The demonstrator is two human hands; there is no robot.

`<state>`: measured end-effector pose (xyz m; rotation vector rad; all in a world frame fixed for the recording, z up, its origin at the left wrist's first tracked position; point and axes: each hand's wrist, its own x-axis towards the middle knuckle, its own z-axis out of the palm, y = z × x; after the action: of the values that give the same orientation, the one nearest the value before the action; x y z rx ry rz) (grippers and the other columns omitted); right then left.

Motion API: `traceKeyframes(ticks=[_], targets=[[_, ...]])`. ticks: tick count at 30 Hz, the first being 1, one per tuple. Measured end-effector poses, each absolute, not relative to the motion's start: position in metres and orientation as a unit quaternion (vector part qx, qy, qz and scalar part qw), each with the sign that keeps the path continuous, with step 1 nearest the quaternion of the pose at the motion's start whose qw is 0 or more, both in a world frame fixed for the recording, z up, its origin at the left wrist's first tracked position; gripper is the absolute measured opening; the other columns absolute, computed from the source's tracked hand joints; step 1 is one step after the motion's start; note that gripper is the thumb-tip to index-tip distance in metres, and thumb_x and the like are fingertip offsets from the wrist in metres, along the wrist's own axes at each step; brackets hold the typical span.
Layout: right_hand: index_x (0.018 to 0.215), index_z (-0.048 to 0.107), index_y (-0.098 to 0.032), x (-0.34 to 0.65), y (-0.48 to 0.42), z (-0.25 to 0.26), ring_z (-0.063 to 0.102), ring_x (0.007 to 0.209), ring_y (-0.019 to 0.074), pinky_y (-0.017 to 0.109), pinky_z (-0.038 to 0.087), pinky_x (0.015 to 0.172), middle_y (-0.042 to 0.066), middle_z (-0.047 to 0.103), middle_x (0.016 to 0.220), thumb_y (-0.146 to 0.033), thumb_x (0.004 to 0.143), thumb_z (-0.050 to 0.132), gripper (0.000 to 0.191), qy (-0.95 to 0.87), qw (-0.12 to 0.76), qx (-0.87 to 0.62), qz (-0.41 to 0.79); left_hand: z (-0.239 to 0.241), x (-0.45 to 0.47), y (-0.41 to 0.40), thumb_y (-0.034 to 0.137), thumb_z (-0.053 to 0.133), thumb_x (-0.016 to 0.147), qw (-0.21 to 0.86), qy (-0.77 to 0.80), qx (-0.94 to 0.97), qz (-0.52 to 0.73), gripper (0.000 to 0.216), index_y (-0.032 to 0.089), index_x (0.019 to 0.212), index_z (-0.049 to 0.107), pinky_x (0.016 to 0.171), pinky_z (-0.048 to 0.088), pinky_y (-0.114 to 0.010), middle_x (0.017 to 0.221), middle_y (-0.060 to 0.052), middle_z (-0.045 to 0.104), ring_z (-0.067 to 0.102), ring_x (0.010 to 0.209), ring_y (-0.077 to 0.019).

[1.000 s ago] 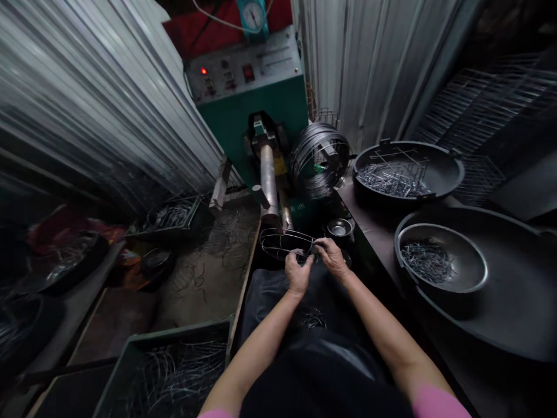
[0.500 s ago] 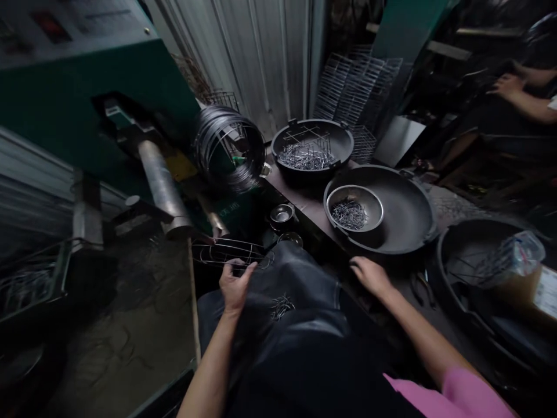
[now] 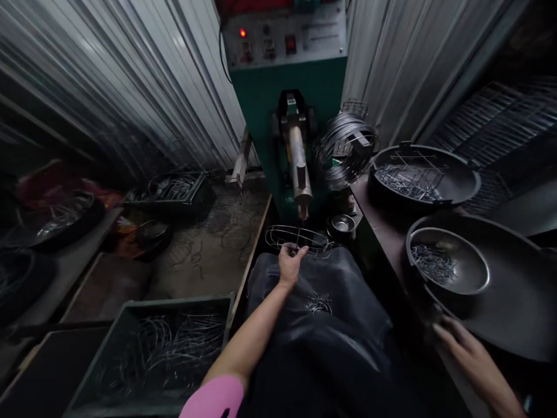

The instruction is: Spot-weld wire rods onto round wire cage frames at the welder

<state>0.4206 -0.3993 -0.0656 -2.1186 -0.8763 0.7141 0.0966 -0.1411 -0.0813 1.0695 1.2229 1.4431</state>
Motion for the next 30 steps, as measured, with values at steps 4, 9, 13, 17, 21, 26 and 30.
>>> traceKeyframes(ticks=[4, 9, 13, 17, 21, 26, 30], targets=[[0.093, 0.062, -0.021, 0.354, -0.314, -0.025, 0.067, 0.077, 0.0243, 0.035, 0.055, 0.068, 0.007, 0.07, 0.086, -0.051, 0.059, 0.072, 0.046, -0.272, 0.538, -0.678, 0.421, -0.074, 0.092, -0.142, 0.034, 0.075, 0.058, 0.473, 0.486, 0.426, 0.599, 0.036, 0.018, 0.075, 0.047, 0.065, 0.043, -0.022, 0.069, 0.004, 0.052, 0.05, 0.062, -0.008], [0.092, 0.055, -0.02, 0.296, -0.224, -0.009, 0.064, 0.066, 0.0176, 0.035, 0.054, 0.07, 0.004, 0.067, 0.082, -0.047, 0.069, 0.069, 0.038, -0.349, 0.614, -0.549, 0.447, -0.066, 0.083, -0.144, 0.033, 0.075, 0.058, 0.459, 0.493, 0.427, 0.604, 0.035, 0.018, 0.073, 0.048, 0.064, 0.042, -0.022, 0.069, 0.004, 0.051, 0.049, 0.062, -0.008], [0.093, 0.057, -0.021, 0.259, -0.182, -0.004, 0.062, 0.076, 0.0181, 0.036, 0.051, 0.077, 0.002, 0.066, 0.085, -0.04, 0.067, 0.073, 0.035, -0.476, 0.594, -0.524, 0.383, -0.062, 0.081, -0.147, 0.035, 0.075, 0.059, 0.449, 0.501, 0.434, 0.599, 0.034, 0.018, 0.074, 0.049, 0.063, 0.04, -0.022, 0.067, 0.004, 0.05, 0.048, 0.062, -0.0081], [0.083, 0.063, -0.021, 0.242, -0.16, -0.003, 0.06, 0.086, 0.0209, 0.038, 0.047, 0.084, 0.005, 0.064, 0.087, -0.038, 0.069, 0.07, 0.023, -0.593, 0.53, -0.508, 0.33, -0.058, 0.081, -0.146, 0.036, 0.075, 0.061, 0.441, 0.51, 0.465, 0.574, 0.034, 0.018, 0.073, 0.05, 0.061, 0.039, -0.021, 0.068, 0.003, 0.051, 0.047, 0.061, -0.0083], [0.082, 0.062, -0.021, 0.24, -0.152, -0.002, 0.059, 0.088, 0.0206, 0.035, 0.047, 0.082, 0.004, 0.063, 0.09, -0.038, 0.071, 0.068, 0.021, -0.617, 0.52, -0.501, 0.312, -0.054, 0.08, -0.145, 0.037, 0.074, 0.061, 0.44, 0.51, 0.48, 0.561, 0.034, 0.018, 0.073, 0.05, 0.061, 0.039, -0.021, 0.068, 0.003, 0.052, 0.047, 0.061, -0.0087], [0.085, 0.062, -0.021, 0.241, -0.144, -0.002, 0.06, 0.08, 0.0185, 0.033, 0.048, 0.076, 0.003, 0.065, 0.083, -0.038, 0.071, 0.068, 0.024, -0.595, 0.507, -0.5, 0.373, -0.048, 0.083, -0.145, 0.036, 0.075, 0.059, 0.459, 0.511, 0.487, 0.54, 0.034, 0.018, 0.072, 0.05, 0.06, 0.037, -0.022, 0.066, 0.003, 0.052, 0.047, 0.06, -0.0092], [0.089, 0.062, -0.02, 0.243, -0.141, -0.006, 0.06, 0.083, 0.0189, 0.035, 0.047, 0.08, 0.004, 0.065, 0.087, -0.039, 0.071, 0.069, 0.027, -0.568, 0.522, -0.506, 0.385, -0.047, 0.089, -0.141, 0.035, 0.074, 0.06, 0.463, 0.513, 0.478, 0.542, 0.032, 0.018, 0.072, 0.05, 0.06, 0.036, -0.022, 0.066, 0.003, 0.051, 0.045, 0.06, -0.0089]])
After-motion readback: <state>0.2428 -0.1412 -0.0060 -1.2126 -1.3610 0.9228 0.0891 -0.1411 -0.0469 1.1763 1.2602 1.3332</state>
